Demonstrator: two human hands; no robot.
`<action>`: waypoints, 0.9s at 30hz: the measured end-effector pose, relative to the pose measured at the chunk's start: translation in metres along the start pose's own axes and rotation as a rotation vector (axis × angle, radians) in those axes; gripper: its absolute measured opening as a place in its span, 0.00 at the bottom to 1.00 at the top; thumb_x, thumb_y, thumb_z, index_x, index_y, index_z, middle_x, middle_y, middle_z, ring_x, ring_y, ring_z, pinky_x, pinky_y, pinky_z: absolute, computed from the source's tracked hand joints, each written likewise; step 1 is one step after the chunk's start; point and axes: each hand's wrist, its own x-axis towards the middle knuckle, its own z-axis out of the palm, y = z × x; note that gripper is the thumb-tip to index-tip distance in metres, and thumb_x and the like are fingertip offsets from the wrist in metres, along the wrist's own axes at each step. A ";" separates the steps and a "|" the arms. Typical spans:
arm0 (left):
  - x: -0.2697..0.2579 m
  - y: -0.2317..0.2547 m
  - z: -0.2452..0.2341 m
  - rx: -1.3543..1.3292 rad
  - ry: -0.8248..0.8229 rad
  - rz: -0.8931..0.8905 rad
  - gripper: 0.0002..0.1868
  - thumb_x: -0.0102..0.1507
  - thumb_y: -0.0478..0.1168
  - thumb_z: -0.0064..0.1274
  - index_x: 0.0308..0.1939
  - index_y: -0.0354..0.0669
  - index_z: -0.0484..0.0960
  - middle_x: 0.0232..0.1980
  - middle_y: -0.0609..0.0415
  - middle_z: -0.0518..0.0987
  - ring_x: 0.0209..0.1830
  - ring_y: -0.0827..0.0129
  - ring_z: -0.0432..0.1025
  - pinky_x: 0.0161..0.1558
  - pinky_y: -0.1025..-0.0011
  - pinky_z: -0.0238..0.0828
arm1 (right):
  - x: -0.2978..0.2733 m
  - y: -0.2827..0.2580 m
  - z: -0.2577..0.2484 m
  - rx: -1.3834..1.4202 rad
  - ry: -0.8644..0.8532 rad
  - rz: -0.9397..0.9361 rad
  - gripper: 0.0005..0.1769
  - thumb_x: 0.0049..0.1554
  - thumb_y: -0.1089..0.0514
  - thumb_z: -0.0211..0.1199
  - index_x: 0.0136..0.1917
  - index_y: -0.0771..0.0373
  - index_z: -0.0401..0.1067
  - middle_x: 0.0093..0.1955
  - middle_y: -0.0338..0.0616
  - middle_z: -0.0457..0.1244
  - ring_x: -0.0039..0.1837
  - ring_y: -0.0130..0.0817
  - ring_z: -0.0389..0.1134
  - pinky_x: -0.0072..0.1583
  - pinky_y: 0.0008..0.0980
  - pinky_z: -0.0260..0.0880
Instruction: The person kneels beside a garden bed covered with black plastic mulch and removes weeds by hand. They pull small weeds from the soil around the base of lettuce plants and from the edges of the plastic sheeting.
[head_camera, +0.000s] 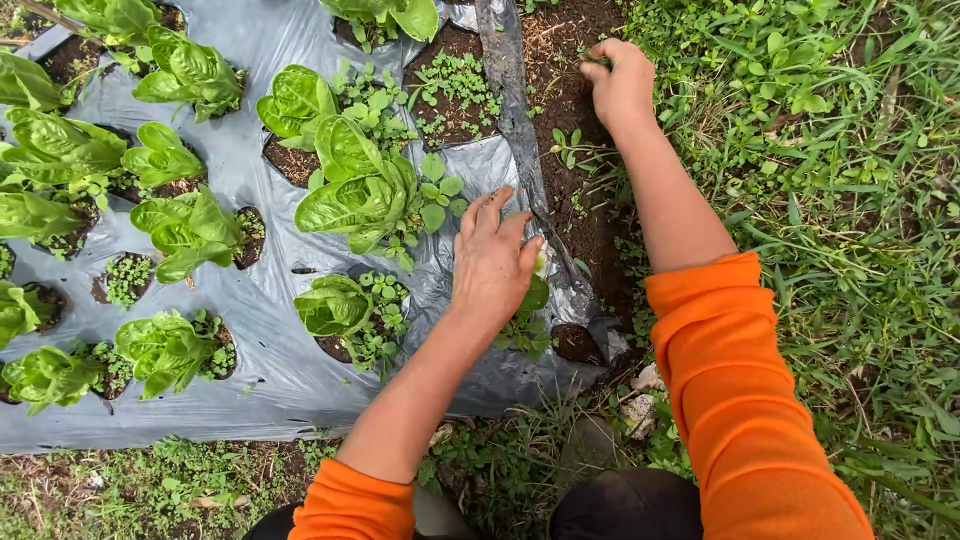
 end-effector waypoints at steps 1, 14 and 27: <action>0.001 -0.003 -0.002 0.003 0.000 -0.004 0.19 0.62 0.46 0.59 0.54 0.45 0.81 0.74 0.49 0.67 0.74 0.45 0.56 0.58 0.41 0.66 | 0.012 0.007 0.002 0.003 -0.004 0.000 0.04 0.59 0.61 0.69 0.49 0.56 0.78 0.59 0.49 0.68 0.61 0.46 0.68 0.66 0.52 0.67; 0.045 -0.006 0.019 0.183 -0.008 0.100 0.15 0.65 0.45 0.55 0.53 0.46 0.81 0.71 0.49 0.71 0.72 0.45 0.61 0.60 0.44 0.61 | -0.010 -0.022 -0.061 -0.213 -0.296 -0.157 0.13 0.58 0.60 0.72 0.56 0.57 0.75 0.60 0.49 0.64 0.61 0.48 0.63 0.61 0.52 0.63; 0.140 0.008 0.143 0.316 -0.217 0.129 0.10 0.64 0.31 0.45 0.47 0.47 0.77 0.46 0.49 0.77 0.44 0.48 0.77 0.44 0.50 0.76 | -0.091 0.060 -0.064 -0.280 -0.270 -0.602 0.16 0.50 0.80 0.58 0.47 0.64 0.71 0.46 0.46 0.58 0.48 0.45 0.62 0.43 0.41 0.62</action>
